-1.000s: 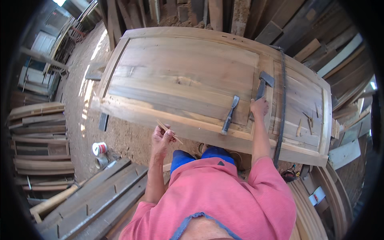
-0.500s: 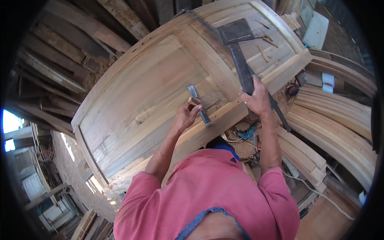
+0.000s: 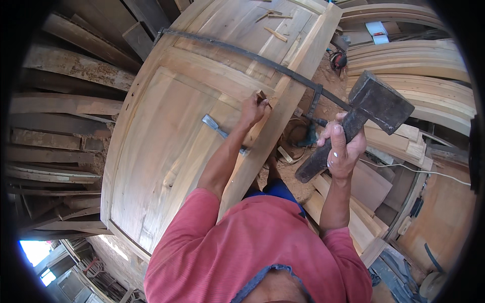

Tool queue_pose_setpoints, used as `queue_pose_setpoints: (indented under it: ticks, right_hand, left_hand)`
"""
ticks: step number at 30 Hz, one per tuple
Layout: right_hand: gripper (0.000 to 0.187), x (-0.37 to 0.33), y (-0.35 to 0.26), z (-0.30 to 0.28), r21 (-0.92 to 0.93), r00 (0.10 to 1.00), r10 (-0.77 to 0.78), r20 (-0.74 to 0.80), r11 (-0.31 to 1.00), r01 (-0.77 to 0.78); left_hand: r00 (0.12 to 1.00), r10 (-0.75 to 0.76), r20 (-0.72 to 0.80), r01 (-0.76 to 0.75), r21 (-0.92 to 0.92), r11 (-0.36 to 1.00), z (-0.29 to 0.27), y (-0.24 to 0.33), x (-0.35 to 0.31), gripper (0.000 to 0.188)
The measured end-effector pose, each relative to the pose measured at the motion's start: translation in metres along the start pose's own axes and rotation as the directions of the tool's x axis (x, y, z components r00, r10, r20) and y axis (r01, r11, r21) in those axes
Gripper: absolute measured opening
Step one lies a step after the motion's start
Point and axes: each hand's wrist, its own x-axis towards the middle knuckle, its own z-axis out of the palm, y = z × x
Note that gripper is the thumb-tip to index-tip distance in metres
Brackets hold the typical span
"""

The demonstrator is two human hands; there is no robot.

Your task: The person assembles a wooden door by using a chisel to carve out small wooden pegs, then hammering the pegs into holes in the door frame using a large wooden mallet.

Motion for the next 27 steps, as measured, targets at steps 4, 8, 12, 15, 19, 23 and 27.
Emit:
queue_pose_setpoints:
  ticks: [4,8,12,15,19,23,27]
  right_hand:
    - [0.031,-0.004,-0.001,-0.017,-0.055,1.000,0.015,-0.009,0.998,-0.016]
    - [0.032,-0.003,-0.003,-0.013,-0.083,0.999,0.025,-0.021,0.996,-0.027]
    - [0.028,0.004,0.013,-0.005,-0.254,0.998,-0.063,0.025,0.965,0.067]
    - [0.030,0.012,0.059,-0.008,-0.617,0.974,-0.140,0.178,0.755,0.221]
    - [0.038,0.020,0.131,-0.026,-0.890,0.907,0.317,0.277,0.440,0.118]
    - [0.039,0.020,0.127,-0.028,-0.898,0.917,0.348,0.194,0.439,0.024]
    - [0.030,0.029,0.056,0.004,-0.683,0.976,0.069,0.209,0.724,0.095]
  left_hand:
    - [0.996,0.032,-0.079,-0.042,-0.126,0.991,0.009,-0.009,0.001,0.019]
    - [0.999,-0.001,-0.033,-0.001,-0.057,0.998,0.007,-0.008,0.003,0.019]
    - [0.947,0.232,0.221,-0.281,0.228,0.932,0.008,0.014,-0.010,0.019]
    - [0.952,0.122,0.280,-0.184,0.205,0.961,0.004,0.024,-0.008,0.022]
    - [0.924,0.263,0.279,-0.342,0.291,0.893,0.005,0.006,-0.004,0.024]
    - [0.921,0.272,0.280,-0.339,0.228,0.913,0.000,0.008,-0.006,0.025]
    - [0.949,0.218,0.228,-0.262,0.182,0.948,0.004,-0.003,-0.004,0.028]
